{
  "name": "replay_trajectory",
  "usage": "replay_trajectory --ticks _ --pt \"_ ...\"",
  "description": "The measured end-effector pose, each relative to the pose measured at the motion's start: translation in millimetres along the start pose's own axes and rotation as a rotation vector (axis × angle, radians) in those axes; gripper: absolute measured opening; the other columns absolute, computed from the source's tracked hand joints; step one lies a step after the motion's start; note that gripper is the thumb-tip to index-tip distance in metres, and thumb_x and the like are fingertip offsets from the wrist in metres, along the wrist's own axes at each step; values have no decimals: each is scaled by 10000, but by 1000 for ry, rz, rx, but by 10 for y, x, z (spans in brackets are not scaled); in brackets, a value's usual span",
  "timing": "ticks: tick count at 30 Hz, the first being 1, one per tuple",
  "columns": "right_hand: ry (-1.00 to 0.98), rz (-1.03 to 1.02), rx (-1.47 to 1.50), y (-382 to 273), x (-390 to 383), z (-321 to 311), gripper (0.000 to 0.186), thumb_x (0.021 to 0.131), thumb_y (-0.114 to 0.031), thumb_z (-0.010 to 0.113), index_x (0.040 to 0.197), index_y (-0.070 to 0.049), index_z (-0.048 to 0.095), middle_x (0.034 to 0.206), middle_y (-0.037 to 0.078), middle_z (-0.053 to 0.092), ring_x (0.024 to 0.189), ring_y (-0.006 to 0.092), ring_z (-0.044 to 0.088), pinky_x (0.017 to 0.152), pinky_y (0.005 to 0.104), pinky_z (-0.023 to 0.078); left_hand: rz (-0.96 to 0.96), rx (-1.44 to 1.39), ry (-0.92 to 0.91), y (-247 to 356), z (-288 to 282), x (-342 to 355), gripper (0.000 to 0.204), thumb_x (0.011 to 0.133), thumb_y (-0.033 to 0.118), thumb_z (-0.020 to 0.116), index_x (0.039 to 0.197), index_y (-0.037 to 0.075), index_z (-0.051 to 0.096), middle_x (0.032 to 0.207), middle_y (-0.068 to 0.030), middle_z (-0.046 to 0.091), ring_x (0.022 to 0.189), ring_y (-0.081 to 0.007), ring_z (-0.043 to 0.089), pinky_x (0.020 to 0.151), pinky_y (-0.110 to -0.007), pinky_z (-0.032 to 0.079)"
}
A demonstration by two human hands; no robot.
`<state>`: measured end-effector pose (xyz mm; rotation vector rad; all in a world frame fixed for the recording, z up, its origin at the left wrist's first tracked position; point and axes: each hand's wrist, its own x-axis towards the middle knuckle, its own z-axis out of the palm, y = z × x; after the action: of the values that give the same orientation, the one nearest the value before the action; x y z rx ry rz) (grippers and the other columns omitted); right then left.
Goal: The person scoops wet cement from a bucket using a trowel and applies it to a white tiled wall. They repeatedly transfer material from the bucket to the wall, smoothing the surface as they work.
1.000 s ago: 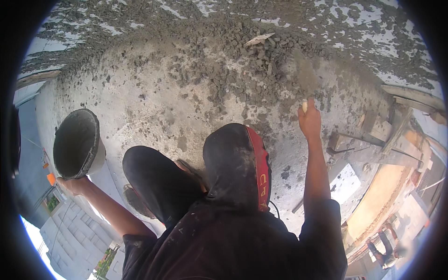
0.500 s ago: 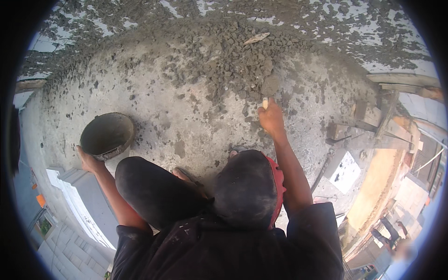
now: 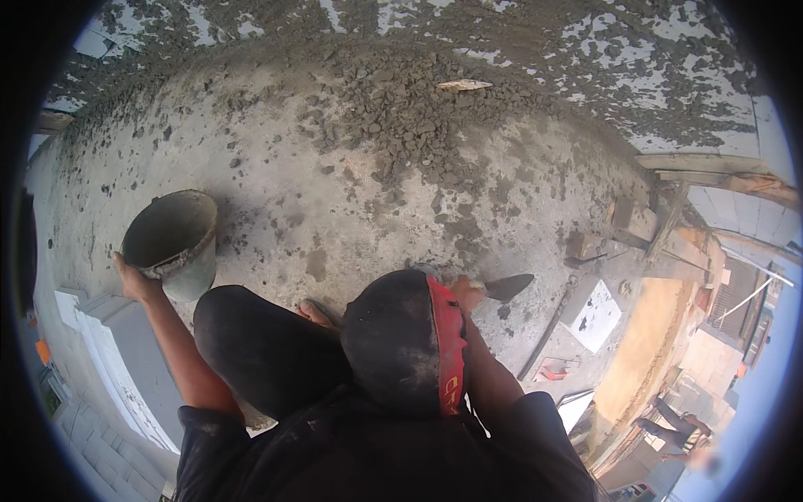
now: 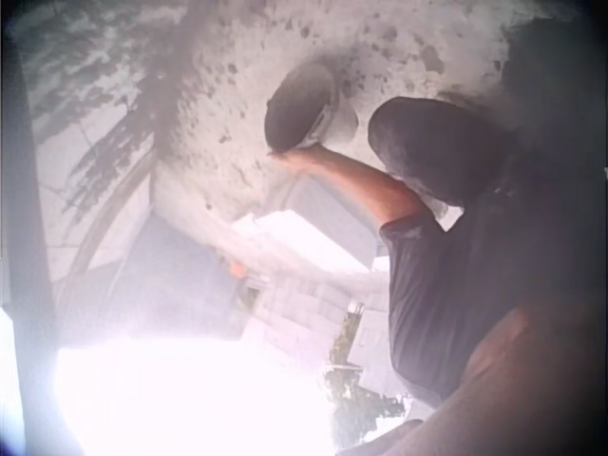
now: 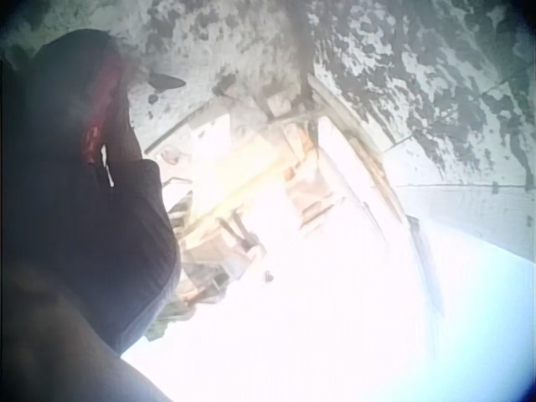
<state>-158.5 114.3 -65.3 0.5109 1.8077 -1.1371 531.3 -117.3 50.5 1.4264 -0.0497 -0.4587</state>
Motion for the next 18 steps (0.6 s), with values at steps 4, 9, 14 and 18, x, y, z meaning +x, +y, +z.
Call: replay_trajectory --ticks 4,9,14,18 --pt "-128 -76 -131 -67 -400 985 255 929 -100 674 1102 0 514 823 104 591 543 229 597 458 393 492 49 4 -70 -68 104 50 523 997 359 759 1122 -146 704 1060 -171 745 856 -275 717 779 -435 613" --pt "-259 -282 -430 -251 -823 2272 272 925 -88 682 1120 6 518 842 106 598 567 243 618 466 408 505 187 163 82 -195 335 59 535 940 388 822 917 -140 741 923 -142 740 751 -220 669 693 -415 576" --pt "-414 -810 -1098 -947 -899 2650 455 942 -115 703 1328 -1 490 849 182 650 672 310 694 559 489 556 170 239 176 -124 140 149 529 942 382 819 860 -134 734 906 -137 741 740 -209 652 689 -409 568" --pt "-192 -1555 -1689 -1736 -893 2202 480 914 -121 713 1350 -57 523 1002 222 683 871 464 690 767 528 566 109 73 203 -65 17 151 505 964 361 798 903 -136 738 919 -139 746 753 -209 667 693 -406 580"
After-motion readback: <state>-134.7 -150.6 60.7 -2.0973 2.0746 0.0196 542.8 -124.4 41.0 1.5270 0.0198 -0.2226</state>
